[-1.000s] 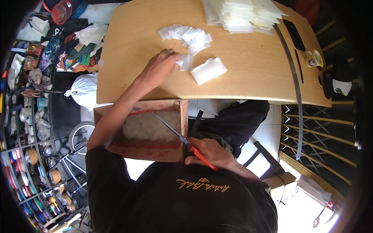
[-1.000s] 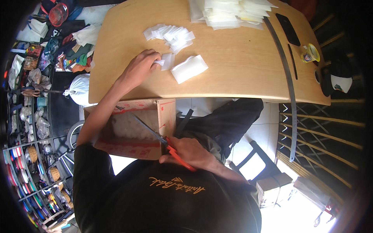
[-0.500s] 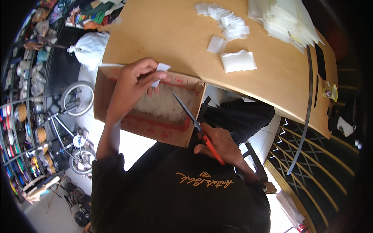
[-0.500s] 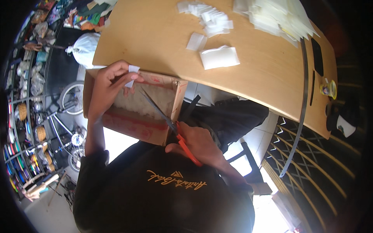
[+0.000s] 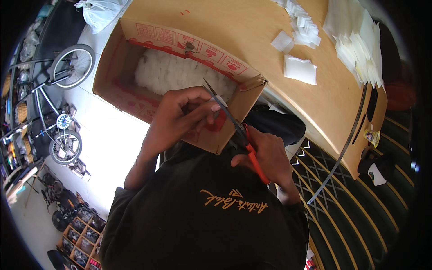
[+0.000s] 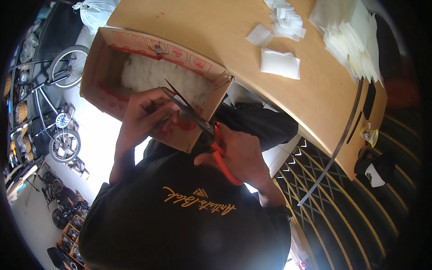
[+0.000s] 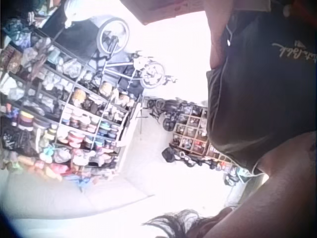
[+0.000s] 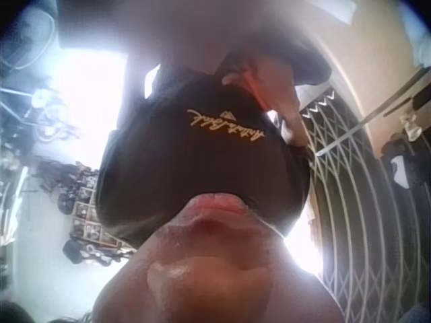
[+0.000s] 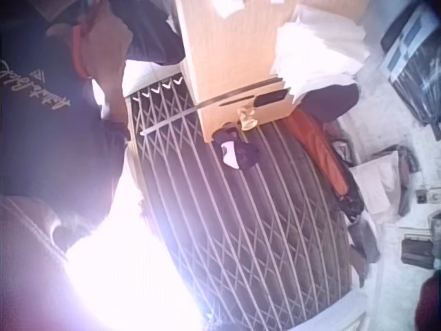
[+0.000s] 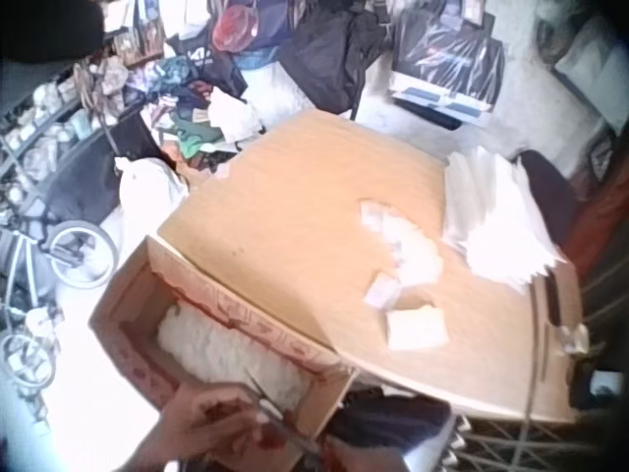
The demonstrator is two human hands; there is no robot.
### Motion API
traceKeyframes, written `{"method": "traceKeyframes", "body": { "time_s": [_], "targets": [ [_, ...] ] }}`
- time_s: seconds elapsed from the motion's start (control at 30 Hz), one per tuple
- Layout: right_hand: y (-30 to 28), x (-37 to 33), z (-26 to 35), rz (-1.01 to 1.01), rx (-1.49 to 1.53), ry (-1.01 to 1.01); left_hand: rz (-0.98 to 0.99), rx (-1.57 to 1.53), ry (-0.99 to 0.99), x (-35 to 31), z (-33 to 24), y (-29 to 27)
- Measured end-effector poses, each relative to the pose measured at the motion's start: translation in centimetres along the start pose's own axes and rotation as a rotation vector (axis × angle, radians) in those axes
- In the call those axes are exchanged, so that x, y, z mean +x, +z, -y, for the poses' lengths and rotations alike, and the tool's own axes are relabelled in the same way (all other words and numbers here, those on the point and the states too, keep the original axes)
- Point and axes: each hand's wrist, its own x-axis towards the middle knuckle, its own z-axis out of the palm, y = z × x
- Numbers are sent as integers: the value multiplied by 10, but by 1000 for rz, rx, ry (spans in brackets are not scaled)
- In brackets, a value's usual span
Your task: The person cuts small rectangular pieces of white foam using a pair of shears and places them into a cardboard box.
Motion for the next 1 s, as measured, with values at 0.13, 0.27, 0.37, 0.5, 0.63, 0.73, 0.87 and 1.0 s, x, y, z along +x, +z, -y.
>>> {"method": "traceKeyframes", "body": {
  "time_s": [0.13, 0.27, 0.37, 0.5, 0.63, 0.73, 0.87, 1.0],
  "targets": [
    [-11, 4, 7, 27, -66, 41, -17, -76, -36, -2, 4, -2],
    [-12, 7, 7, 4, -155, 55, -37, -135, -87, -7, 2, -1],
    [-15, 7, 10, -34, -169, 29, 0, -230, -65, -9, 10, -3],
    [-15, 9, 11, -120, -204, -9, -14, -249, -73, -10, 15, -6],
    [-10, 7, 0, -128, -262, -39, -23, -242, -119, -13, 10, -5],
    [-16, 7, -5, 18, -141, 24, -32, -223, -76, -17, 10, -6],
    [-24, 7, -1, 172, -37, 40, -110, -238, -67, -21, 5, -7],
    [-9, 5, -7, 89, -3, 2, -189, -347, 43, -17, 9, 0]
  ]
}}
